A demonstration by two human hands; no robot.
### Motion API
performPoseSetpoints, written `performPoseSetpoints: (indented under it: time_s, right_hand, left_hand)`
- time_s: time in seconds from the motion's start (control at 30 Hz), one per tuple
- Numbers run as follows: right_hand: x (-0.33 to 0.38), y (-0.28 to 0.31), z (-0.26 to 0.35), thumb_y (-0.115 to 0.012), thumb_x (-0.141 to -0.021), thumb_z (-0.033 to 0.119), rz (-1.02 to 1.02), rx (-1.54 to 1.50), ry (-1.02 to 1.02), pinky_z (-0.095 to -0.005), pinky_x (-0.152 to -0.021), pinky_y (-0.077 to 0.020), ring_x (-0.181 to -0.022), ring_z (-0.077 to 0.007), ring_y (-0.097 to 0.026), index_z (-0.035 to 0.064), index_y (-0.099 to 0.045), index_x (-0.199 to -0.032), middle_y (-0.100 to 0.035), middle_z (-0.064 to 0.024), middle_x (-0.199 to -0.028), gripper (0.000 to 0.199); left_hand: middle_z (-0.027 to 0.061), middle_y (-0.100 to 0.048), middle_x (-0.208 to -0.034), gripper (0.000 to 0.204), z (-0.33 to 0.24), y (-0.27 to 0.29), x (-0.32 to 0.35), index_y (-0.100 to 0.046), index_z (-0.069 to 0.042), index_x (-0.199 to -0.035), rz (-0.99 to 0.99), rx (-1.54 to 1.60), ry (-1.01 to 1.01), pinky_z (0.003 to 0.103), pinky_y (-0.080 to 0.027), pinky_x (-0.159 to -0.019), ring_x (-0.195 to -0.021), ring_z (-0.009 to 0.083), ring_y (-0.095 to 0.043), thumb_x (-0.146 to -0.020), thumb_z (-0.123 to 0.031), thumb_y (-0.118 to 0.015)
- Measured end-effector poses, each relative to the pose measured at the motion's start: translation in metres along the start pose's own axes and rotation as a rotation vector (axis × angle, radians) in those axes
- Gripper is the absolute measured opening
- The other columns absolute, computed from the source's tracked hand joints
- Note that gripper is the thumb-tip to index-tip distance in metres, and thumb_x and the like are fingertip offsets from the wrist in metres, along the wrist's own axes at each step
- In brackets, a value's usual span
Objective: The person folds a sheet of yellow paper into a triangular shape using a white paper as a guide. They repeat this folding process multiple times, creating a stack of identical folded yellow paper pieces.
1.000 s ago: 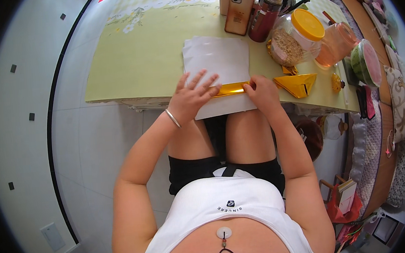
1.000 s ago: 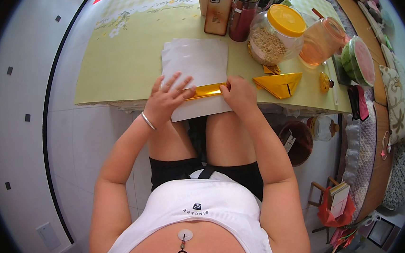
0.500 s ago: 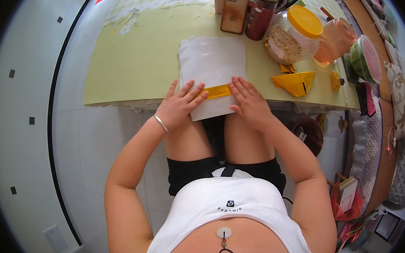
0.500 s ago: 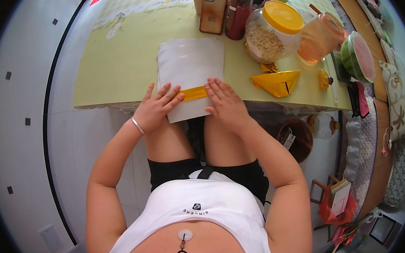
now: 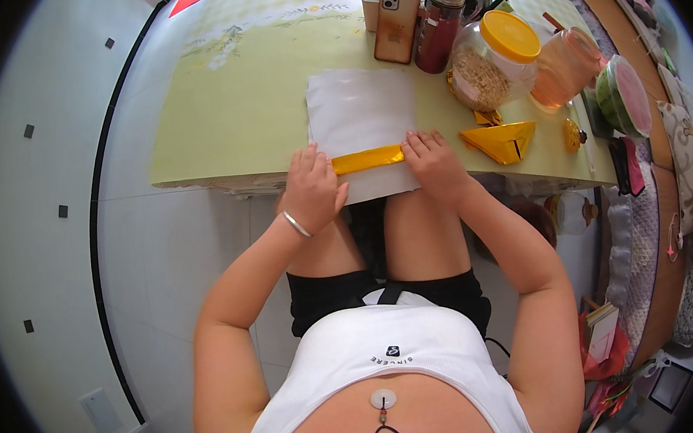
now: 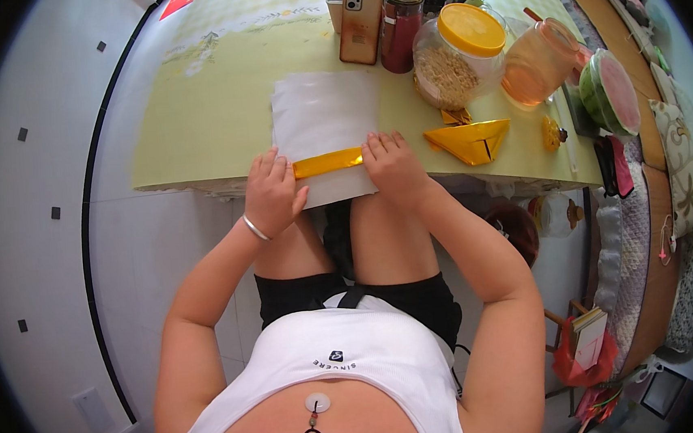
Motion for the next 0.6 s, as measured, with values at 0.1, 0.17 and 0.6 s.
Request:
performPoseSetpoints:
  time_s: [0.1, 0.17, 0.6]
  right_hand:
    - [-0.002, 0.004, -0.005, -0.056, -0.086, 0.010, -0.064, -0.059, -0.004, -0.0508, -0.108, -0.0421, -0.117, -0.0318, -0.062, -0.0015, -0.065, -0.117, -0.065, -0.0188, -0.125, 0.035]
    - [-0.002, 0.006, -0.011, -0.057, -0.085, 0.011, -0.102, -0.131, -0.001, -0.0516, -0.107, -0.0428, -0.114, -0.0315, -0.063, -0.0009, -0.065, -0.115, -0.066, -0.0182, -0.122, 0.033]
    - [-0.029, 0.049, 0.037, -0.064, -0.075, 0.014, -0.392, -0.217, -0.049, -0.0389, -0.081, -0.0441, -0.078, -0.0226, -0.061, 0.0066, -0.071, -0.095, -0.064, -0.0028, -0.075, 0.022]
  left_hand:
    - [0.0155, -0.060, -0.092, 0.018, -0.008, -0.002, -0.014, -0.066, -0.003, -0.078, -0.053, -0.045, -0.040, 0.044, -0.044, -0.094, -0.106, 0.0347, -0.056, -0.068, -0.017, -0.069]
    - [0.0134, -0.060, -0.090, 0.013, -0.005, -0.012, -0.011, -0.067, -0.004, -0.078, -0.047, -0.151, -0.067, 0.043, -0.045, -0.090, -0.101, 0.0320, -0.057, -0.070, -0.014, -0.067]
    - [0.0082, -0.063, -0.086, 0.018, -0.011, 0.001, -0.031, -0.069, -0.007, -0.097, -0.125, 0.138, -0.006, 0.035, -0.052, -0.056, -0.069, 0.0238, -0.064, -0.080, -0.007, -0.061]
Point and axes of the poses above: each hand's wrist, its own x-axis away from the middle knuckle, its own y-axis out of the back of the hand, z = x × y, the point moved 5 cm from there along -x, towards the middle knuckle
